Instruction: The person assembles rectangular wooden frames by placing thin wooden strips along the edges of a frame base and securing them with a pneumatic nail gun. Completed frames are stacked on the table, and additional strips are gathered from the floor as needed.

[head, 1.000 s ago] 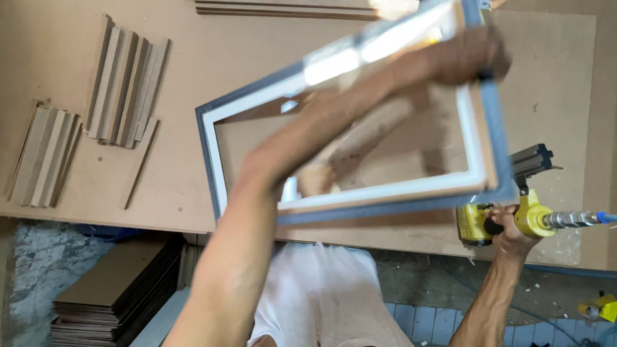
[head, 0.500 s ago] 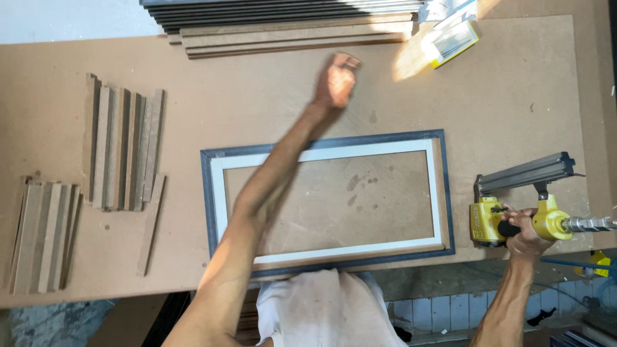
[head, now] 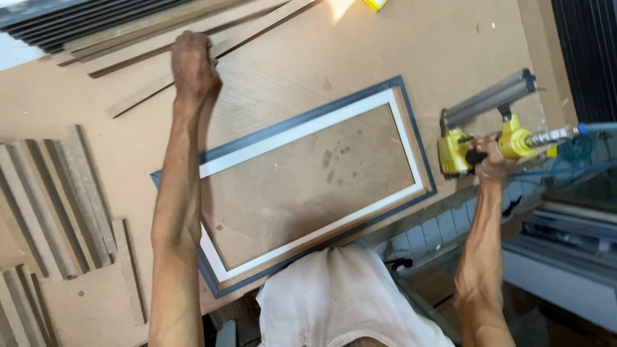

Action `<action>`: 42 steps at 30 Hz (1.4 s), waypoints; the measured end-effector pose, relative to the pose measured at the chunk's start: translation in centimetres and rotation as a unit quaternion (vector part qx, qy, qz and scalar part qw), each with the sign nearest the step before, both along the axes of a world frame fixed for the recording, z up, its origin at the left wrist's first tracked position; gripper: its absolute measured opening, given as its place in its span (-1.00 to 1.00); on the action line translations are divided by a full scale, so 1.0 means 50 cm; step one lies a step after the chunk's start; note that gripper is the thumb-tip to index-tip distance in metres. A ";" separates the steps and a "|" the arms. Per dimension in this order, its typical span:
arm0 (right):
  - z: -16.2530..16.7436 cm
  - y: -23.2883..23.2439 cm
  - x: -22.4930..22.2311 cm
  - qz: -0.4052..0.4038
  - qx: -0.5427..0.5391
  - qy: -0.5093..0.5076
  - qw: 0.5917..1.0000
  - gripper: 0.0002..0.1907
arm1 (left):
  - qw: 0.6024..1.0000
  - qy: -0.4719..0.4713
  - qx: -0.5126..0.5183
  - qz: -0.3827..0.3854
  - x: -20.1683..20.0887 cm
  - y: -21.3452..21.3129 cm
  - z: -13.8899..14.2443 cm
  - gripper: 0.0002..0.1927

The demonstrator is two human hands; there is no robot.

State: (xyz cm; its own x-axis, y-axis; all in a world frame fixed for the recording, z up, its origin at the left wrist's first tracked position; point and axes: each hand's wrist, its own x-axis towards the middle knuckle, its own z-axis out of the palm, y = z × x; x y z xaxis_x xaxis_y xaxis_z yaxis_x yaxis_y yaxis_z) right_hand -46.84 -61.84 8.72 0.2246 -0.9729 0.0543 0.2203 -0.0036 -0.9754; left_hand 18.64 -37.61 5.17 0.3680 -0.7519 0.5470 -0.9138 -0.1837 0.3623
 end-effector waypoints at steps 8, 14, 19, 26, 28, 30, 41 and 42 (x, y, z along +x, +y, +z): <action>-0.017 0.017 0.007 -0.016 -0.033 0.038 0.999 -0.82 | 0.983 0.161 0.083 0.005 -0.118 0.138 0.032 -0.67; -0.021 0.017 0.009 0.011 -0.056 0.054 0.997 -0.88 | 0.977 0.207 0.035 -0.029 -0.281 0.223 0.080 -0.81; -0.012 0.011 0.021 0.004 -0.049 0.042 0.998 -0.84 | 0.987 0.153 0.038 -0.030 -0.367 0.227 0.067 -0.84; 0.001 0.013 0.028 0.003 -0.043 0.038 0.998 -0.82 | 0.989 0.143 0.024 -0.032 -0.397 0.158 0.051 -0.83; 0.000 0.011 0.026 0.000 -0.038 0.032 0.999 -0.82 | 0.990 0.132 0.016 -0.046 -0.401 0.139 0.046 -0.82; -0.005 0.010 0.022 -0.007 -0.030 0.020 0.999 -0.83 | 0.990 0.135 0.017 -0.039 -0.402 0.128 0.042 -0.84; 0.027 0.033 0.021 -0.005 -0.054 0.084 0.995 -0.81 | 0.986 0.157 0.053 -0.003 -0.406 0.134 0.041 -0.82; 0.041 0.043 0.026 0.000 -0.062 0.098 0.993 -0.80 | 0.990 0.133 0.046 -0.007 -0.412 0.118 0.040 -0.80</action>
State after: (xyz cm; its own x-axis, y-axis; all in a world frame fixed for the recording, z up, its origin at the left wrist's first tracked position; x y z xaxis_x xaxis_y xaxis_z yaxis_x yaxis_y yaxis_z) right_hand -45.55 -59.68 10.76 0.2421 -0.9616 0.1295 0.0269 -0.1268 -0.9916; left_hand -1.98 -31.73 7.19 0.4790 -0.7997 0.3621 -0.7915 -0.2150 0.5721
